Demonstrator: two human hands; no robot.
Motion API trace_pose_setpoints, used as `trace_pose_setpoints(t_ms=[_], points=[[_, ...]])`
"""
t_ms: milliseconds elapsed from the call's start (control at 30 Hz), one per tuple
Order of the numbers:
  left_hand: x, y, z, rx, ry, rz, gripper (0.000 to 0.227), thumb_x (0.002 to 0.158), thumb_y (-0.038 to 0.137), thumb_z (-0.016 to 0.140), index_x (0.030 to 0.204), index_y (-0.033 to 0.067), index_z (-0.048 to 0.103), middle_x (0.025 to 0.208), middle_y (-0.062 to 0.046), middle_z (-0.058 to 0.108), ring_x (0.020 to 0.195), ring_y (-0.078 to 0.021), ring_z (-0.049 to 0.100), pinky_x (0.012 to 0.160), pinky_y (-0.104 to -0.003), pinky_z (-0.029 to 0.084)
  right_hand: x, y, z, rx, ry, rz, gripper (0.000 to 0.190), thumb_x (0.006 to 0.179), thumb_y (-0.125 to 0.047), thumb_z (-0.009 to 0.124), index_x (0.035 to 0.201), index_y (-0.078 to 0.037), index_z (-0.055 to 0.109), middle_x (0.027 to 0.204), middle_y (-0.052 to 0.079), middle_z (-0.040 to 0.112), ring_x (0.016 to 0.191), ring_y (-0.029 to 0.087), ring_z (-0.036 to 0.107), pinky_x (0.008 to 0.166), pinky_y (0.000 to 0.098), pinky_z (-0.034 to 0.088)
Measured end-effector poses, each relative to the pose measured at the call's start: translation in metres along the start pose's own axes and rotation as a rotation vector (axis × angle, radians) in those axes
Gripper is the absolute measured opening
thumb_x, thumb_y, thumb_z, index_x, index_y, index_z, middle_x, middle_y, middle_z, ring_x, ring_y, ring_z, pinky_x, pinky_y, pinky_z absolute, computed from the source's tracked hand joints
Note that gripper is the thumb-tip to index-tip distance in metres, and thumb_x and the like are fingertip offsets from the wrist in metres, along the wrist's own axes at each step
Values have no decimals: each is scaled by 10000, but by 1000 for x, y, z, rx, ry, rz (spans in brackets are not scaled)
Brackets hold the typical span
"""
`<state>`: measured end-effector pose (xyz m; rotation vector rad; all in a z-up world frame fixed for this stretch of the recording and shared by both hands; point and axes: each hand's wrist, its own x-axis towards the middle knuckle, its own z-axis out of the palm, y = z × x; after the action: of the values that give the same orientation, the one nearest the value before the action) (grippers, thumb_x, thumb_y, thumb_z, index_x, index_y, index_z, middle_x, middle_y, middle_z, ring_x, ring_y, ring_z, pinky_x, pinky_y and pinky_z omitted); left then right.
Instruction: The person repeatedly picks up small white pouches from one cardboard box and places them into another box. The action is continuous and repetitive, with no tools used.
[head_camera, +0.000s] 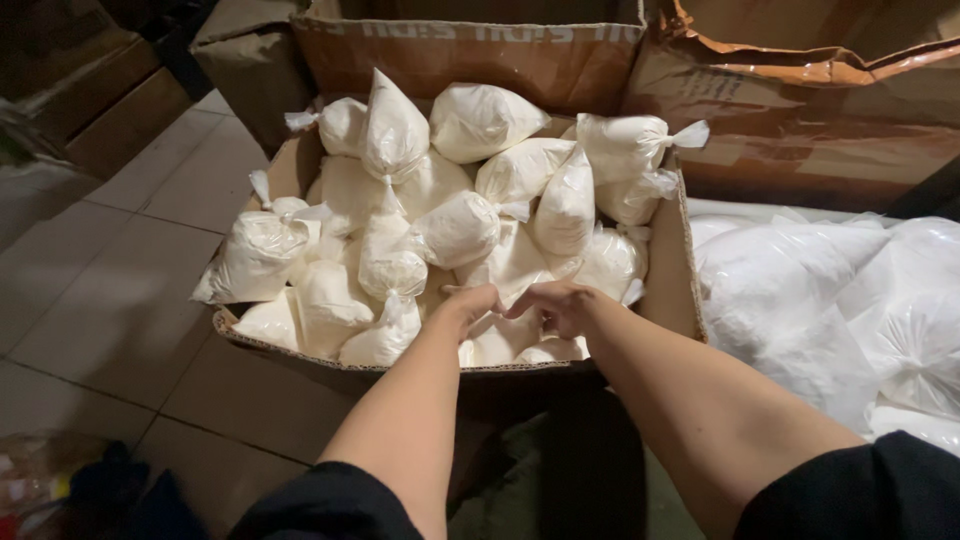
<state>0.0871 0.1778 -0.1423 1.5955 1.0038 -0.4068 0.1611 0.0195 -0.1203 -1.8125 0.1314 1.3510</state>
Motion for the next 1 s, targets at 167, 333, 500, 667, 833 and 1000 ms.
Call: trace_pose_setpoints(t_ms=[167, 333, 500, 667, 833, 1000], points=[[-19, 6, -3, -67, 43, 10, 1308, 598, 134, 764, 1556, -87, -98, 1479, -396, 381, 1294, -458, 549, 1069, -531, 465, -23, -1, 5, 15, -28, -11, 386, 771, -222, 812, 1099, -40, 722, 1053, 100, 696, 966, 216, 636, 763, 392, 515], [-21, 2, -4, -117, 50, 27, 1201, 604, 187, 793, 1505, -93, 49, 1298, -345, 547, 1069, -376, 635, 897, -497, 504, -65, -3, 12, -42, -38, -47, 385, 787, -304, 798, 1109, -94, 781, 1071, 33, 729, 995, 162, 634, 770, 372, 529], [-22, -6, -8, -239, 55, 98, 1071, 634, 180, 789, 1455, -100, 162, 1033, -207, 652, 785, -249, 605, 695, -416, 534, -86, 4, 18, 48, -50, -168, 421, 752, -205, 824, 1131, -38, 747, 1076, 112, 768, 1000, 246, 721, 847, 406, 610], [-18, -16, -19, -345, -155, 110, 361, 656, 266, 738, 941, 45, 711, 820, -81, 666, 674, -214, 615, 621, -340, 503, -95, 11, 13, 144, 9, -256, 502, 710, -124, 843, 1178, -26, 686, 1074, 133, 750, 989, 278, 727, 879, 449, 619], [-21, -14, -17, -545, -305, 116, 263, 718, 302, 773, 894, 125, 690, 806, -35, 635, 676, -177, 577, 628, -320, 479, -105, 17, -5, 215, 12, -325, 511, 720, -115, 823, 1186, 45, 687, 1088, 175, 754, 1019, 323, 728, 946, 451, 594], [-62, 12, -37, -613, -522, 282, 289, 765, 371, 790, 972, 193, 697, 825, -11, 607, 769, -167, 541, 618, -356, 389, -117, 12, -19, 397, -44, -429, 500, 766, -125, 794, 1225, 36, 677, 1170, 140, 741, 1099, 266, 702, 1063, 373, 518]])
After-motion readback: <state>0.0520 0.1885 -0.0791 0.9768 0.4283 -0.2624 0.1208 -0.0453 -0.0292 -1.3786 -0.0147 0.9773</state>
